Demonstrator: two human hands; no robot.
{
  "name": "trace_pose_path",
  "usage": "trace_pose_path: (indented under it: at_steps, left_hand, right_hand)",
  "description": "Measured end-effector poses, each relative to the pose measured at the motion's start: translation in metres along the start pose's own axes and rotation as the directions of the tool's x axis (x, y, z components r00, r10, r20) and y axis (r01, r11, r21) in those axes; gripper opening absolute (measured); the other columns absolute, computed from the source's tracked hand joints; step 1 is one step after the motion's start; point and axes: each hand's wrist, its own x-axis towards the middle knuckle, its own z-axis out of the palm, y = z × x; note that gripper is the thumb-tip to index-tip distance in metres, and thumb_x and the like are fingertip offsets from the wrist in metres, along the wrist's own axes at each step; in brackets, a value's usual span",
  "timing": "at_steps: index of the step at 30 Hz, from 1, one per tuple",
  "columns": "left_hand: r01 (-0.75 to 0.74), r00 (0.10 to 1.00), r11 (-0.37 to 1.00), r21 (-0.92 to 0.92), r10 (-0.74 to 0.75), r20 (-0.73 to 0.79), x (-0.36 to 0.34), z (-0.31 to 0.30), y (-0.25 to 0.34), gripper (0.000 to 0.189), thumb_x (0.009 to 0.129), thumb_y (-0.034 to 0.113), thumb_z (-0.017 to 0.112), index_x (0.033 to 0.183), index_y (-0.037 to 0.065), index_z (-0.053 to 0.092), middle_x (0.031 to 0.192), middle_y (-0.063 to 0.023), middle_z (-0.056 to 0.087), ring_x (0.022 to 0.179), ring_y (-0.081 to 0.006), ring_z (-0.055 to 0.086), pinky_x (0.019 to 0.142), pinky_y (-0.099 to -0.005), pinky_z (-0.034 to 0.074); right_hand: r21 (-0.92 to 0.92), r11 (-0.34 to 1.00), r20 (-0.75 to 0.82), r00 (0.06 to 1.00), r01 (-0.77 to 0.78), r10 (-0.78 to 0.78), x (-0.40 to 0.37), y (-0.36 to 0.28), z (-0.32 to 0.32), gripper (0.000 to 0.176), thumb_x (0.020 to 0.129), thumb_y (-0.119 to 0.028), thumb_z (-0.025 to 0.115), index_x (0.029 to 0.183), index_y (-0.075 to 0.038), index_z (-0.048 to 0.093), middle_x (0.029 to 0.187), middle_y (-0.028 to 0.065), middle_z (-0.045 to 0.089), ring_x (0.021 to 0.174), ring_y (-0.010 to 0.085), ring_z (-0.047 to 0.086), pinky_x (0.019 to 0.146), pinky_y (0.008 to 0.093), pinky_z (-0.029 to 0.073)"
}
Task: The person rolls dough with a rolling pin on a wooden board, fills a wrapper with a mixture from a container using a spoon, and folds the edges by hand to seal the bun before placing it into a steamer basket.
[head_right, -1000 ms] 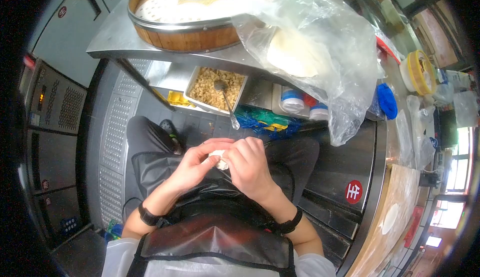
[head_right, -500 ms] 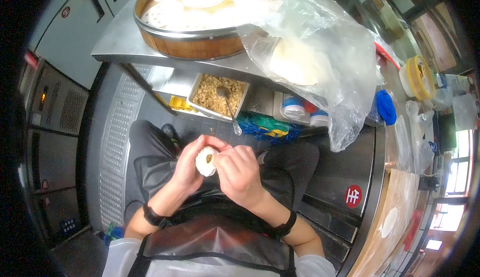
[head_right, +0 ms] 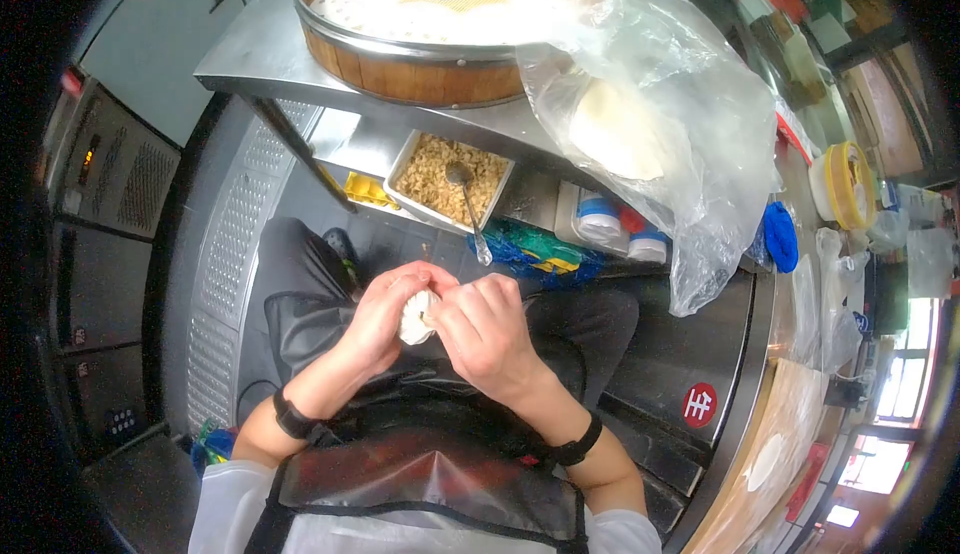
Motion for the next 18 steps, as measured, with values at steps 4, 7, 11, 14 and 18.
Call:
trace_pose_path:
  at_steps: [4,7,11,14,18]
  left_hand:
    - [0.08,0.996,0.996,0.034,-0.082,0.045,0.002,-0.002,-0.001,0.025,0.093,0.015,0.044,0.102,-0.001,0.061,0.091,-0.006,0.062,0.081,-0.0119,0.06,0.072,-0.0246,0.048]
    - [0.156,0.983,0.988,-0.014,-0.154,0.095,0.004,-0.009,-0.004,0.026,0.095,0.017,0.044,0.104,-0.001,0.059,0.086,-0.0074,0.064,0.076,-0.0128,0.062,0.067,-0.0247,0.051]
    - [0.253,0.959,0.966,0.055,-0.258,0.115,0.003,-0.007,0.012,0.029,0.097,0.023,0.044,0.108,0.0,0.057,0.088,-0.0075,0.063,0.077,-0.0141,0.063,0.066,-0.0262,0.052]
    - [0.398,0.894,0.907,0.139,-0.417,0.164,0.004,-0.006,0.033,0.04,0.1,0.036,0.043,0.116,0.001,0.054,0.095,-0.0097,0.064,0.078,-0.0166,0.064,0.067,-0.0271,0.053]
    - [0.35,0.9,0.933,-0.086,-0.309,0.308,0.0,-0.007,0.026,0.054,0.1,0.047,0.036,0.127,0.002,0.048,0.107,-0.012,0.062,0.09,-0.0182,0.063,0.075,-0.028,0.053]
  right_hand:
    - [0.048,0.99,0.159,0.977,0.135,-0.141,-0.005,0.012,-0.003,0.018,0.069,-0.007,0.063,0.087,-0.005,0.059,0.083,0.0049,0.052,0.078,0.0226,0.052,0.074,0.0362,0.04]
    - [0.025,0.97,0.12,0.963,0.241,-0.242,-0.004,0.011,-0.004,0.019,0.068,-0.009,0.062,0.087,-0.006,0.059,0.082,0.0045,0.051,0.079,0.0223,0.052,0.077,0.037,0.041]
    - [0.091,0.968,0.176,0.953,0.233,-0.246,0.009,0.013,-0.01,0.019,0.068,-0.01,0.063,0.086,-0.007,0.059,0.081,0.0042,0.051,0.079,0.0224,0.052,0.079,0.0376,0.041]
    - [0.156,0.969,0.215,0.951,0.191,-0.222,0.017,0.012,-0.015,0.017,0.065,-0.004,0.069,0.081,-0.006,0.062,0.083,0.0036,0.057,0.07,0.0216,0.051,0.075,0.0356,0.04]
    - [0.17,0.981,0.14,0.984,0.088,-0.113,0.01,0.007,-0.018,0.016,0.07,-0.009,0.066,0.084,-0.008,0.058,0.083,0.0047,0.054,0.079,0.0226,0.053,0.075,0.037,0.039]
